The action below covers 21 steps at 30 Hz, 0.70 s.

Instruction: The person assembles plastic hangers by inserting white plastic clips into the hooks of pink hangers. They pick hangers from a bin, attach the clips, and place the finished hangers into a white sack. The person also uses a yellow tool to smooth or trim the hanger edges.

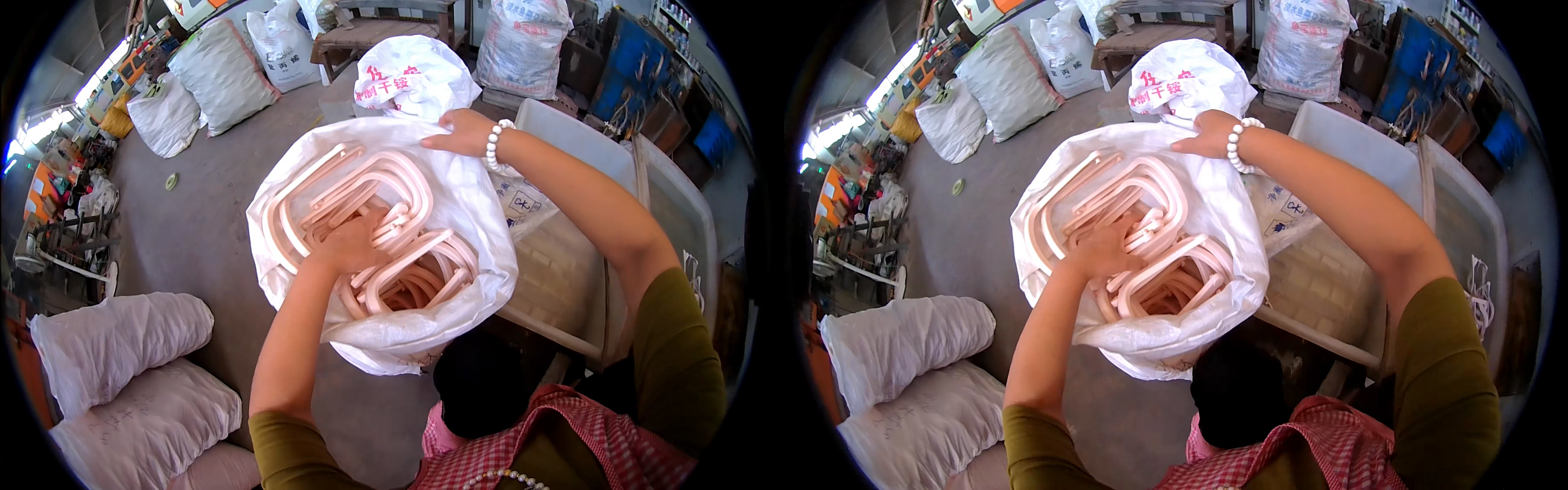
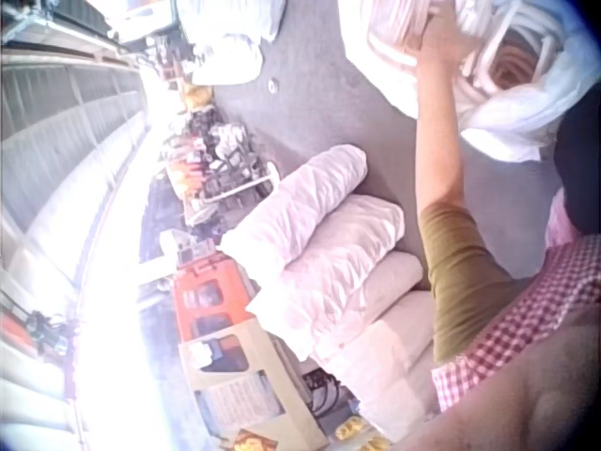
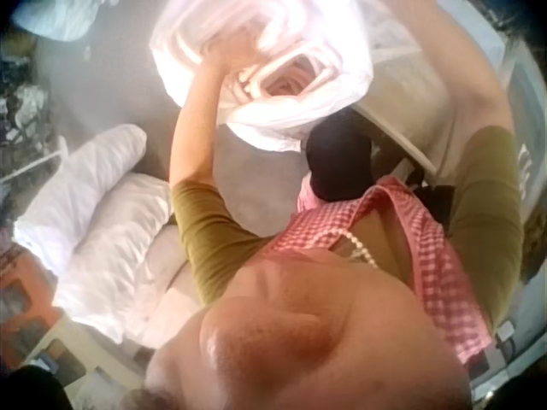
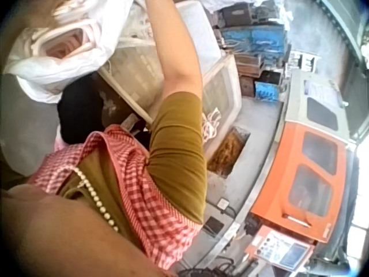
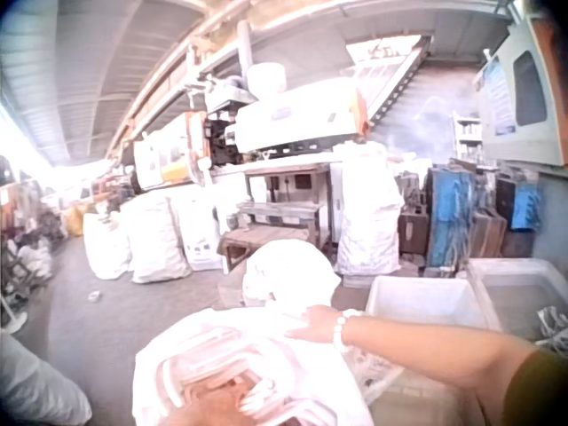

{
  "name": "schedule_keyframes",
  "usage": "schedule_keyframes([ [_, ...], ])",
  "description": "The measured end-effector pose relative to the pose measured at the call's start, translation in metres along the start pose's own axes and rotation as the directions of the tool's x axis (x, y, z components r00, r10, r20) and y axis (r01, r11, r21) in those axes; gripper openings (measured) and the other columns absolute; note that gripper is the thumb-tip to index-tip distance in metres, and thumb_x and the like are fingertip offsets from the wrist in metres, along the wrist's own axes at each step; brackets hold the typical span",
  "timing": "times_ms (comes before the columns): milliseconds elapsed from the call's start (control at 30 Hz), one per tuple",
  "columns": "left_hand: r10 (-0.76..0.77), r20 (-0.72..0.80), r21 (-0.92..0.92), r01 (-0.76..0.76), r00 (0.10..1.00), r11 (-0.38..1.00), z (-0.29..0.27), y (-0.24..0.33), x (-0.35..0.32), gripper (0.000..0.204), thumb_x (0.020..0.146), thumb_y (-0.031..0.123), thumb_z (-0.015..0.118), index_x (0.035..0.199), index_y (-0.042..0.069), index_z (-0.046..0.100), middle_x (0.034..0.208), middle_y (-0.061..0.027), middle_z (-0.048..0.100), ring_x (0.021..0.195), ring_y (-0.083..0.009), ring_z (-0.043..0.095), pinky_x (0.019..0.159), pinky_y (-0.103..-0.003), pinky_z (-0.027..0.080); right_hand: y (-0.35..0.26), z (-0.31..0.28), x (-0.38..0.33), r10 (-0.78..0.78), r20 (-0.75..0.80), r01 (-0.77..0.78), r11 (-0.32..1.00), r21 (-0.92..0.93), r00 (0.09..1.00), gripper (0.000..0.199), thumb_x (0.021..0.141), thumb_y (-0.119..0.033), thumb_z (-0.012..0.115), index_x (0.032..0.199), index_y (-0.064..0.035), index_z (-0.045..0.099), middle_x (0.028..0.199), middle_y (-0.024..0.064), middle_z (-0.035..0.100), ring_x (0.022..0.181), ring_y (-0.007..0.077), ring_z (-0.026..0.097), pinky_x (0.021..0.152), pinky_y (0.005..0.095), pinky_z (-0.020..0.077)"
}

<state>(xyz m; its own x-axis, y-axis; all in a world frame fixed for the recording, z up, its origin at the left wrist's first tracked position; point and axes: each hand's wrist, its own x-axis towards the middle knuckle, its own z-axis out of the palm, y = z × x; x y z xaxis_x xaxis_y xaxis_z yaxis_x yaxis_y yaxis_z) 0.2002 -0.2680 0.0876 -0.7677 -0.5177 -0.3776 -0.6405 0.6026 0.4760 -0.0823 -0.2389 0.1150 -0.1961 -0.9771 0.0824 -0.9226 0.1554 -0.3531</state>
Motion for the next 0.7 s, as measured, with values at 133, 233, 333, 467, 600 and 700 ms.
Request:
schedule_keyframes([
  [133,0.027,0.113,0.035,-0.031,0.993,0.999,0.001,-0.022,0.020,0.079,0.067,0.034,0.067,0.137,0.009,0.041,0.119,-0.0223,0.059,0.111,-0.0324,0.057,0.096,-0.037,0.042,-0.029,-0.013,-0.005,0.019,-0.263,0.159,0.754,0.637,0.965,0.028,0.082,-0.028,0.068,0.074,-0.0008,0.066,0.057,0.0024,0.056,0.052,0.0102,0.047,0.052,0.0288,0.0397],
  [233,0.031,0.169,0.062,-0.042,0.985,0.997,0.003,-0.032,0.037,0.083,0.068,0.037,0.069,0.140,0.009,0.039,0.125,-0.0223,0.055,0.117,-0.0318,0.052,0.101,-0.035,0.038,-0.045,-0.012,-0.017,-0.030,-0.302,0.210,0.784,0.584,0.953,0.026,0.080,-0.028,0.070,0.076,-0.0026,0.067,0.059,0.0024,0.057,0.055,0.0103,0.049,0.053,0.0296,0.0409],
  [333,0.029,0.100,0.096,-0.039,0.995,0.995,0.006,-0.023,0.033,0.090,0.065,0.039,0.071,0.140,0.005,0.037,0.129,-0.0225,0.052,0.122,-0.0324,0.050,0.103,-0.036,0.037,-0.028,-0.007,-0.025,-0.002,-0.200,0.140,0.718,0.681,0.980,0.028,0.079,-0.029,0.072,0.083,-0.0024,0.067,0.069,0.0053,0.062,0.062,0.0118,0.054,0.059,0.0286,0.0447],
  [467,0.075,-0.053,-0.116,-0.081,0.996,0.990,0.002,-0.009,0.014,0.071,0.075,0.034,0.070,0.132,0.000,0.046,0.123,-0.0210,0.056,0.113,-0.0288,0.054,0.099,-0.036,0.039,-0.015,-0.016,-0.058,0.053,-0.130,0.041,0.775,0.630,0.990,0.037,0.080,-0.029,0.071,0.101,0.0002,0.062,0.081,0.0064,0.064,0.069,0.0123,0.058,0.063,0.0262,0.0475],
  [600,0.129,-0.292,-0.049,-0.149,0.948,0.988,0.015,0.013,0.025,0.059,0.080,0.032,0.068,0.125,-0.003,0.052,0.119,-0.0187,0.058,0.110,-0.0278,0.055,0.095,-0.036,0.042,-0.024,-0.016,-0.104,0.053,-0.344,0.167,0.798,0.579,0.938,0.028,0.083,-0.023,0.066,0.101,-0.0014,0.063,0.079,0.0093,0.065,0.071,0.0154,0.061,0.065,0.0301,0.0495],
  [700,0.152,-0.466,0.004,-0.170,0.872,0.985,0.026,-0.010,0.027,0.059,0.075,0.033,0.071,0.119,-0.003,0.056,0.114,-0.0234,0.058,0.109,-0.0349,0.055,0.095,-0.039,0.042,-0.056,-0.011,-0.132,-0.114,-0.338,0.308,0.735,0.604,0.934,0.019,0.088,-0.019,0.059,0.096,-0.0033,0.066,0.082,0.0106,0.067,0.074,0.0166,0.063,0.070,0.0305,0.0495],
])
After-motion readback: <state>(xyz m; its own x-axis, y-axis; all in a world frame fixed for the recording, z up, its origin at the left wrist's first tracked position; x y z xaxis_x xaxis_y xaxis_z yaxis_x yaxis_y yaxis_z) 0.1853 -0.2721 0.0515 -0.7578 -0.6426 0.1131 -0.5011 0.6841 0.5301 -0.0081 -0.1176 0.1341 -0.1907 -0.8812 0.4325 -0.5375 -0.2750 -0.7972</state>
